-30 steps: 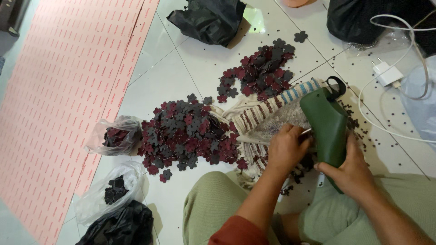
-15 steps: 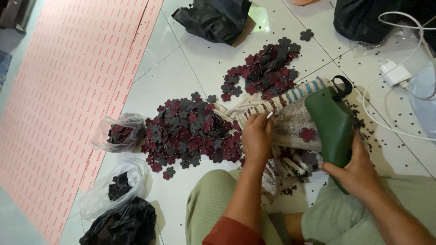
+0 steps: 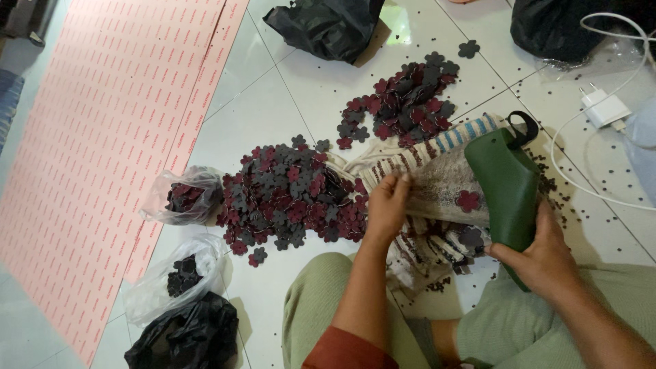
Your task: The person sits on the floor holding a green shoe upper in one hand and uses a small stick to apply adhesive, then presses flower-shaped fabric cutouts onto the upper's surface one at a time, taking each cutout from a pile on the floor.
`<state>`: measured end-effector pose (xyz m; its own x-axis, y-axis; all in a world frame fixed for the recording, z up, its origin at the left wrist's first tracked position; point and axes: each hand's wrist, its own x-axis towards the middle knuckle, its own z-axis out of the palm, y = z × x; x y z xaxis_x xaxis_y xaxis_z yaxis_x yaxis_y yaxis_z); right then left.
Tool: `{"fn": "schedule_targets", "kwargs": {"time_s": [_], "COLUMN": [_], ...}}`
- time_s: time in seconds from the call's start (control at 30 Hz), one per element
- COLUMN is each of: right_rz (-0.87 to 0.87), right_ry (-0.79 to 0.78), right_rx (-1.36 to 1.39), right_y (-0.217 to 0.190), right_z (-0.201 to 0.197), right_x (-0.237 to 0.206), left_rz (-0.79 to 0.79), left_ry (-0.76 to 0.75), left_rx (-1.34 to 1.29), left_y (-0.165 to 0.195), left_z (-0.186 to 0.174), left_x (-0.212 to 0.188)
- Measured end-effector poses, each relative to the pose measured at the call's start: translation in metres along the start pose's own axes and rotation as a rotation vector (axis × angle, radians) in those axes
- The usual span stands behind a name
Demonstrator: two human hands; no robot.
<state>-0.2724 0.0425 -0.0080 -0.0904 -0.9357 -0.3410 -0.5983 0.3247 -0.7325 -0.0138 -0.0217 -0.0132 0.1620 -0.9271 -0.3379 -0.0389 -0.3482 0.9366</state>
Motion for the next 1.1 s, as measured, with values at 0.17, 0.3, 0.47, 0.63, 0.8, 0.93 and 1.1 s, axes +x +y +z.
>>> {"fn": "schedule_targets", "kwargs": {"time_s": [0.17,0.3,0.47,0.63,0.8,0.93,1.1], "right_rz": [-0.039,0.018,-0.051,-0.034,-0.107,-0.091,-0.166], "right_ry": [0.004,-0.010,0.019,0.003,0.027,0.028,0.046], "right_rx": [0.021,0.034,0.005,0.005,0.033,0.013,0.047], "right_y": [-0.001,0.000,0.002,0.003,0.003,0.003,0.005], "right_z": [0.000,0.001,0.002,0.002,0.002,0.003,0.005], "right_x": [0.001,0.002,0.003,0.004,0.003,0.004,0.005], "left_rz": [0.060,0.147,0.071,0.005,-0.144,0.006,0.017], "left_ry": [0.032,-0.004,-0.019,0.078,0.029,0.047,0.032], "left_rx": [0.243,0.162,0.305,0.358,0.459,-0.225,-0.279], "left_y": [-0.011,-0.014,-0.004,0.013,0.009,-0.013,-0.039], "left_z": [0.010,0.021,0.017,0.005,-0.009,-0.004,0.005], "left_x": [-0.004,-0.006,-0.009,-0.009,-0.004,0.010,0.018]}}
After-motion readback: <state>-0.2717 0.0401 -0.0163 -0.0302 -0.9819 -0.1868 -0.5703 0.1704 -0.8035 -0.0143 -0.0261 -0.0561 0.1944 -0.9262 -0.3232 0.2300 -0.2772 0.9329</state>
